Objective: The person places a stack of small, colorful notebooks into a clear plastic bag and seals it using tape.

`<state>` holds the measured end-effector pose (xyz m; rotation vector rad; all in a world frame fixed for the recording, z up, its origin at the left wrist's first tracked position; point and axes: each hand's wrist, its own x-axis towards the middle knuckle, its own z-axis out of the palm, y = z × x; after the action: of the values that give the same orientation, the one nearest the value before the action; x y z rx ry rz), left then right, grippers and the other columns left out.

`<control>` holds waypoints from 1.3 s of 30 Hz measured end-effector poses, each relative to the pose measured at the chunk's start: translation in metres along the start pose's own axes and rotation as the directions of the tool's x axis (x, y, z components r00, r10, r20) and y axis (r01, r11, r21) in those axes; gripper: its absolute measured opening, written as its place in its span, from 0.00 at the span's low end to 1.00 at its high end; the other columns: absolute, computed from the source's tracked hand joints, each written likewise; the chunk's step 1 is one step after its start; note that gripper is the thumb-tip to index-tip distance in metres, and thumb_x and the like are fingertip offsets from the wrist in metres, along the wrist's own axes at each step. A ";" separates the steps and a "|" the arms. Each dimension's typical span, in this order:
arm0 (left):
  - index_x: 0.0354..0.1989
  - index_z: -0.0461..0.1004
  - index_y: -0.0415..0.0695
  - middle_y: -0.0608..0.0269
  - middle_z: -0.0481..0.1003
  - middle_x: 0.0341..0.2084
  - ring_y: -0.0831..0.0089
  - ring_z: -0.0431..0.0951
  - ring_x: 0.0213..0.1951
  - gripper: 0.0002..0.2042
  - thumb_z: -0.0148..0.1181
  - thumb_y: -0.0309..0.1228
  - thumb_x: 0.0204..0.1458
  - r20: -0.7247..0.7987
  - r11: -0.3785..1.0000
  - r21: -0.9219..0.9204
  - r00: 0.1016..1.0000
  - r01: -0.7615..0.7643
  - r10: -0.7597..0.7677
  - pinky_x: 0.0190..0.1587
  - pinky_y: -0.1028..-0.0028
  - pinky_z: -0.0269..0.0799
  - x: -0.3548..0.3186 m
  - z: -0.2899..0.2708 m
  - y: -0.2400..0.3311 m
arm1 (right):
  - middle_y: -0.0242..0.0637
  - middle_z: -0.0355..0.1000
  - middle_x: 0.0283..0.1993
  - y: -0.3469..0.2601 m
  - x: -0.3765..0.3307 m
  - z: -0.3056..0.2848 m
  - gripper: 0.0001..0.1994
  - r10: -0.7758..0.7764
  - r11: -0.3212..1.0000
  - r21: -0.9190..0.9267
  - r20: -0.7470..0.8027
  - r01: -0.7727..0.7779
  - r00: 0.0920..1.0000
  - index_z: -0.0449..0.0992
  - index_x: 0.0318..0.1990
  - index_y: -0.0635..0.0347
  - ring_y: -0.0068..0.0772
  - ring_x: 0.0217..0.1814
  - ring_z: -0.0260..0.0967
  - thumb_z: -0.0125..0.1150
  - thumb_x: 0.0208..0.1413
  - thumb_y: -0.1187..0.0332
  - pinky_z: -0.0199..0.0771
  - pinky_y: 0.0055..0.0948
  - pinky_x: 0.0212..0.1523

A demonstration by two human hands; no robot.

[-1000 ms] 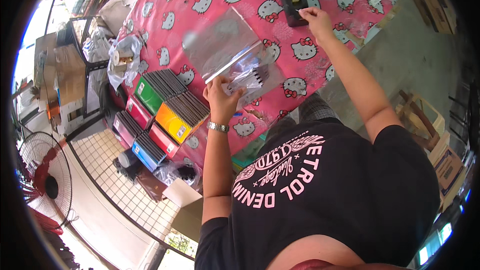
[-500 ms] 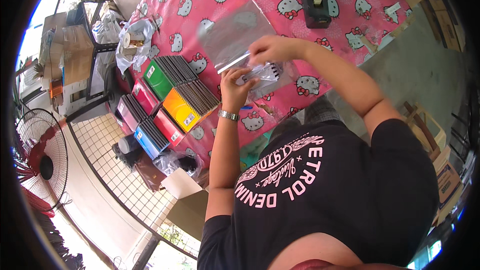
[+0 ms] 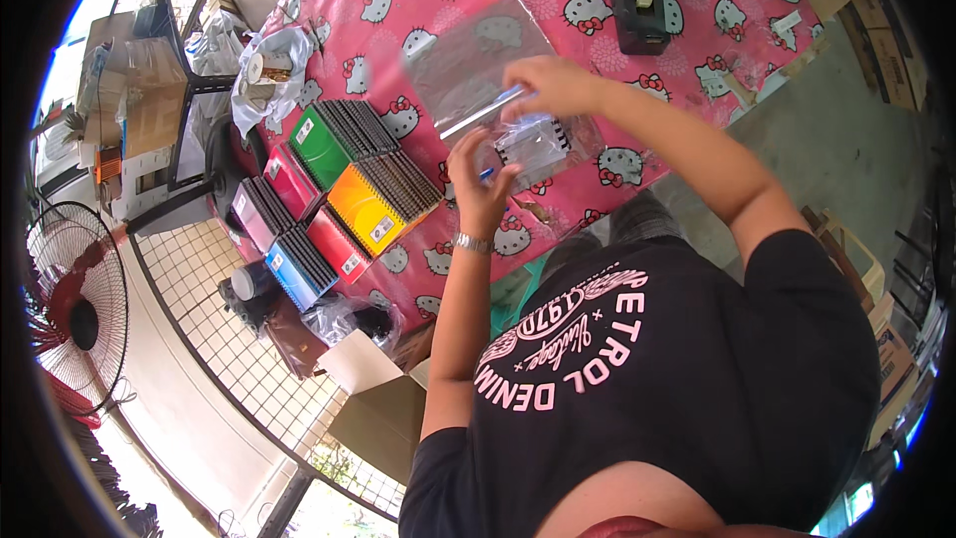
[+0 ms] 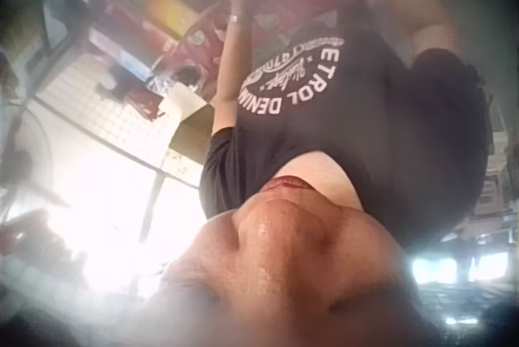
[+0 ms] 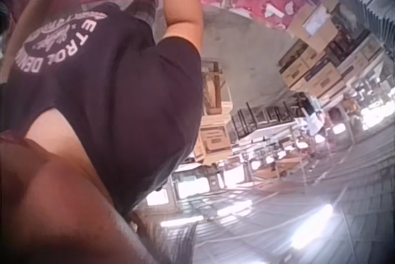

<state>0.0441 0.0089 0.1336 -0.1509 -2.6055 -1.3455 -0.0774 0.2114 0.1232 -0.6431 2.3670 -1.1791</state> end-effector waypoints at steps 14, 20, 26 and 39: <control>0.65 0.48 0.42 0.55 0.61 0.58 0.66 0.71 0.52 0.34 0.55 0.13 0.50 0.294 0.814 -0.500 0.942 0.296 -0.161 0.50 0.67 0.74 -0.049 0.006 -0.040 | 0.46 0.66 0.54 -0.022 -0.079 0.002 0.46 -0.334 0.942 -0.046 -0.070 0.331 0.940 0.55 0.67 0.46 0.50 0.55 0.68 0.72 0.35 0.69 0.69 0.42 0.55; 0.68 0.46 0.40 0.53 0.57 0.62 0.63 0.60 0.63 0.35 0.52 0.18 0.50 0.434 0.800 -0.439 0.876 0.409 -0.210 0.61 0.66 0.61 -0.008 0.008 0.009 | 0.50 0.67 0.53 -0.018 -0.088 0.014 0.41 -0.094 0.992 -0.104 -0.253 0.069 0.963 0.63 0.61 0.65 0.50 0.56 0.66 0.61 0.48 0.39 0.67 0.42 0.57; 0.54 0.72 0.38 0.50 0.72 0.53 0.66 0.73 0.54 0.19 0.60 0.32 0.55 0.252 0.960 0.262 0.953 0.100 -0.168 0.47 0.71 0.72 0.033 0.013 0.040 | 0.41 0.70 0.40 -0.064 -0.069 -0.018 0.19 0.015 0.874 -0.481 -0.117 -0.070 0.993 0.76 0.44 0.67 0.43 0.40 0.72 0.59 0.54 0.58 0.74 0.35 0.41; 0.58 0.67 0.35 0.62 0.71 0.54 0.74 0.68 0.56 0.24 0.53 0.25 0.49 0.711 0.431 -0.542 0.667 0.722 -0.222 0.60 0.72 0.59 0.031 -0.008 -0.022 | 0.37 0.62 0.43 0.013 -0.048 -0.019 0.24 -0.142 0.966 0.244 0.199 0.091 0.970 0.71 0.59 0.53 0.30 0.39 0.64 0.63 0.52 0.69 0.68 0.31 0.44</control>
<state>0.0111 -0.0100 0.1275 0.1871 -2.1938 -3.0992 -0.0526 0.2576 0.1308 -0.7949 1.9978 -1.3396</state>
